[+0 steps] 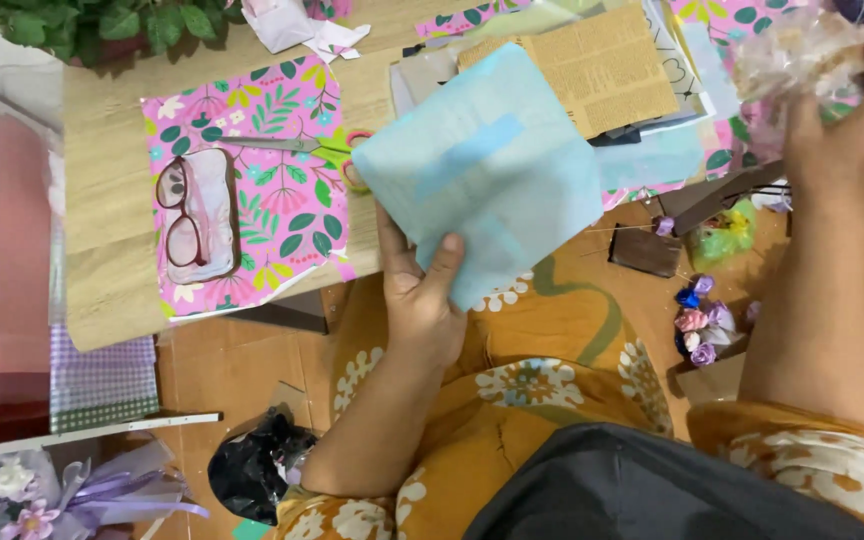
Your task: The person wraps a small bouquet component with decorative paper by hand, folding and securing it with tape.
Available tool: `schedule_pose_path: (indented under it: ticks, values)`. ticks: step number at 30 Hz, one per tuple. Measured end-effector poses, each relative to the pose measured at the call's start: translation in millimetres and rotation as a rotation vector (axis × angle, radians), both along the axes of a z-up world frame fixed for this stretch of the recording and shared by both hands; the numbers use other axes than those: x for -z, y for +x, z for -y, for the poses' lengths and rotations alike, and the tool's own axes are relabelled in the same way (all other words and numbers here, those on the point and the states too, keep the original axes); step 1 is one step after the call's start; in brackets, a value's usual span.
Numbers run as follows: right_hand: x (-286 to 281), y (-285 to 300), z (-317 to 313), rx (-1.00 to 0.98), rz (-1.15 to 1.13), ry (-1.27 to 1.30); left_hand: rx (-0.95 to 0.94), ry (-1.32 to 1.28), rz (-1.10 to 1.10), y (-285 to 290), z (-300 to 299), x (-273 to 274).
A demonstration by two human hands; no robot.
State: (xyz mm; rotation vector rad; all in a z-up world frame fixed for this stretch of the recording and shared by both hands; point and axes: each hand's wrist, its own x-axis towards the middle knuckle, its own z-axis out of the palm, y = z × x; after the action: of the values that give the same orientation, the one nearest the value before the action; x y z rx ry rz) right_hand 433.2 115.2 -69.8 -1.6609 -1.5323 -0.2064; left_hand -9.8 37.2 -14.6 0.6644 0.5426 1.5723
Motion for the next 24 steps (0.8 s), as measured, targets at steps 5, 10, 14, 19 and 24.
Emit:
schedule_pose_path:
  ticks: [5, 10, 14, 19, 24]
  values:
    - [-43.8, -71.0, 35.4, -0.198, 0.032, 0.312, 0.022, -0.055, -0.033, 3.9, 8.8, 1.3]
    - [-68.8, -140.2, 57.7, -0.736, -0.894, -0.194, 0.191, 0.094, -0.150, -1.3, 17.4, 3.6]
    - [-85.5, -181.4, 74.3, -0.838, -1.011, -0.434, 0.450, 0.197, -0.338, -17.6, 25.5, -21.5]
    - [-71.8, -207.6, 86.2, -0.731, -1.109, -0.105, 0.561, 0.055, 0.016, -23.7, 26.9, -18.2]
    - [-61.9, -224.2, 88.8, -0.662, -1.218, 0.086, 0.481, 0.028, 0.157, -3.7, 23.2, 25.3]
